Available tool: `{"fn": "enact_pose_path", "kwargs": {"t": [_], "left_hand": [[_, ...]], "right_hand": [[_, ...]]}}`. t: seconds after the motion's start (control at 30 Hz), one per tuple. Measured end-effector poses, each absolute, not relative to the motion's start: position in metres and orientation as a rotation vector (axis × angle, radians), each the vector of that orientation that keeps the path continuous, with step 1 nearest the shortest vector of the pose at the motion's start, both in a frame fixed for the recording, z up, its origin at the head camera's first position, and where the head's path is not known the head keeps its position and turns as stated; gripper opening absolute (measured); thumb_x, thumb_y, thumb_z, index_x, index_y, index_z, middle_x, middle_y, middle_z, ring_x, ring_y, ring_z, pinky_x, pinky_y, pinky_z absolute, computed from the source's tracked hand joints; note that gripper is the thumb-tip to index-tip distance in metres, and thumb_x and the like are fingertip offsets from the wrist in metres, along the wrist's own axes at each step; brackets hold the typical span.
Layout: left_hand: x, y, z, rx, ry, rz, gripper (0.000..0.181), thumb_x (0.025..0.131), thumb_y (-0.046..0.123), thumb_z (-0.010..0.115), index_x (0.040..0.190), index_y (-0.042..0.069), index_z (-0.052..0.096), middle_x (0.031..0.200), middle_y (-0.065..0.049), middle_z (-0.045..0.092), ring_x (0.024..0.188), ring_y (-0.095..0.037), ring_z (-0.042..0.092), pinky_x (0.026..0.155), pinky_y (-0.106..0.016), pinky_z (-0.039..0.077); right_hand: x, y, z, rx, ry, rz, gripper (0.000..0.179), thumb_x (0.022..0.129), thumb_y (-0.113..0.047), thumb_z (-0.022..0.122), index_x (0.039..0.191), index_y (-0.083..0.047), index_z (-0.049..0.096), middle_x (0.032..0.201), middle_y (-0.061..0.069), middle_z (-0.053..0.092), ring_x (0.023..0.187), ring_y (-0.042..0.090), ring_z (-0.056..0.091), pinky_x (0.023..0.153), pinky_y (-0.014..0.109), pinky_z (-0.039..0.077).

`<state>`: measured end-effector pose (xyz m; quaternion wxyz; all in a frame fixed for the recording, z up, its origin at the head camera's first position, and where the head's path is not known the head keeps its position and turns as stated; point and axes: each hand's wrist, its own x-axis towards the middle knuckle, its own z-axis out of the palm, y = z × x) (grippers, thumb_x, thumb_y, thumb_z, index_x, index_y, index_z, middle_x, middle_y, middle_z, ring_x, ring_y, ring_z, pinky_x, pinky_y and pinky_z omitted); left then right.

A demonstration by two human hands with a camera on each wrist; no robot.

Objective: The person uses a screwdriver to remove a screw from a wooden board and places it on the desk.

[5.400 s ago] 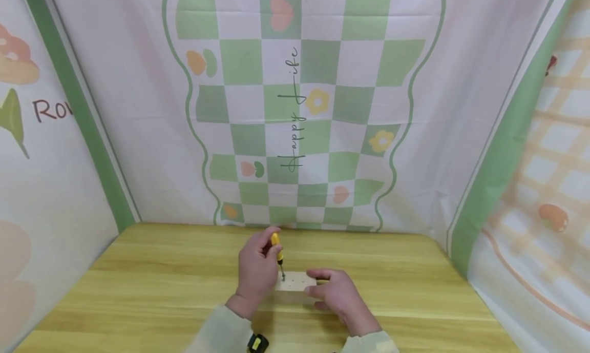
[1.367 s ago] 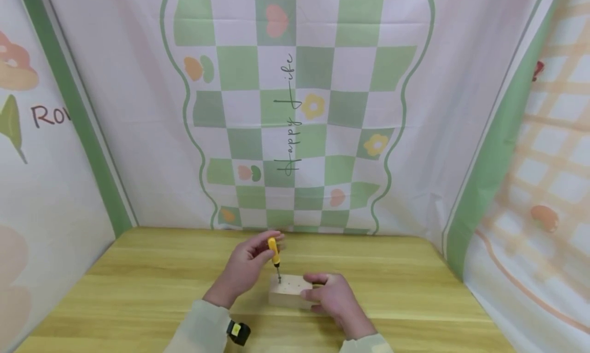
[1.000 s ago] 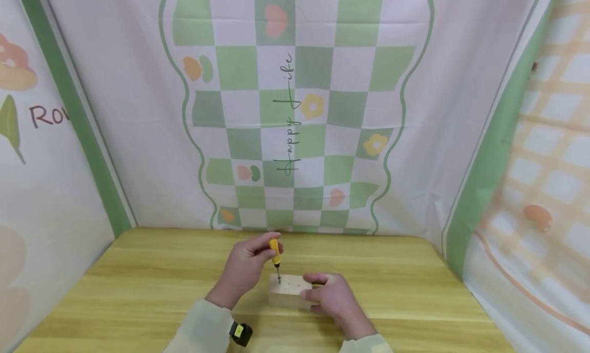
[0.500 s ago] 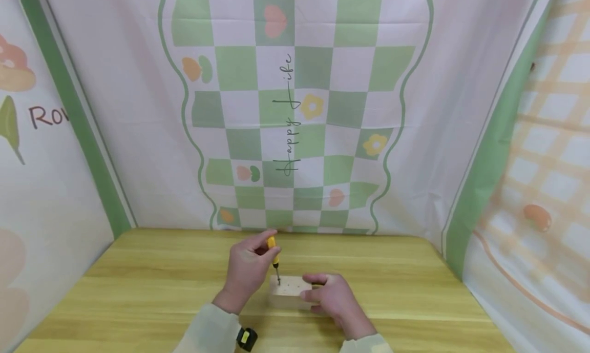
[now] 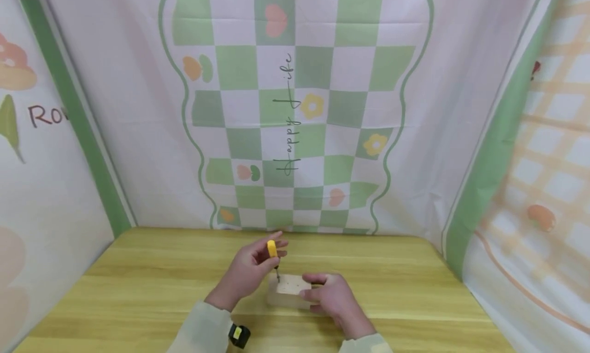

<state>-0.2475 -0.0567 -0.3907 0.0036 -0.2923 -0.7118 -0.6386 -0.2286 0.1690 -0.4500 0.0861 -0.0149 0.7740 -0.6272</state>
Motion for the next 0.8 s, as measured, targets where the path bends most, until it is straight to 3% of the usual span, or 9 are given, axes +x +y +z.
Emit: {"fn": "enact_pose_path", "kwargs": {"t": [0.17,0.27,0.47,0.8], "left_hand": [[-0.252,-0.061,-0.394,-0.931,-2.126,-2.149,0.054,0.097,0.004,0.049,0.144,0.027,0.035,0.136,-0.006,0.048,0.12,-0.026,0.049,0.095,-0.041,0.043],[-0.255,-0.061,-0.393,-0.915,-2.103,-2.126,0.047,0.097,0.008,0.051,0.14,0.024,0.044,0.129,-0.008,0.054,0.113,-0.025,0.054,0.093,-0.039,0.044],[-0.255,-0.059,-0.389,-0.797,-2.102,-1.994,0.029,0.09,0.014,0.062,0.119,0.018,0.065,0.099,-0.007,0.066,0.093,-0.022,0.064,0.082,-0.032,0.052],[-0.248,-0.043,-0.386,-0.51,-2.087,-1.831,0.03,0.078,0.023,0.076,0.107,0.024,0.072,0.088,0.001,0.069,0.077,-0.015,0.065,0.066,-0.027,0.055]], "right_hand": [[-0.228,0.169,-0.451,-0.074,2.295,-1.9,0.044,0.076,-0.014,0.077,0.116,-0.003,0.064,0.122,0.02,0.055,0.09,0.026,0.062,0.068,0.04,0.055],[-0.228,0.169,-0.451,-0.072,2.303,-1.897,0.045,0.075,-0.014,0.078,0.116,-0.003,0.064,0.122,0.022,0.054,0.09,0.027,0.062,0.068,0.041,0.055],[-0.228,0.169,-0.447,-0.026,2.307,-1.879,0.045,0.074,-0.014,0.079,0.115,-0.003,0.065,0.122,0.022,0.054,0.091,0.028,0.061,0.067,0.041,0.055],[-0.227,0.169,-0.445,-0.032,2.295,-1.875,0.044,0.074,-0.013,0.079,0.115,-0.002,0.065,0.124,0.022,0.053,0.092,0.027,0.061,0.068,0.042,0.055]]}}
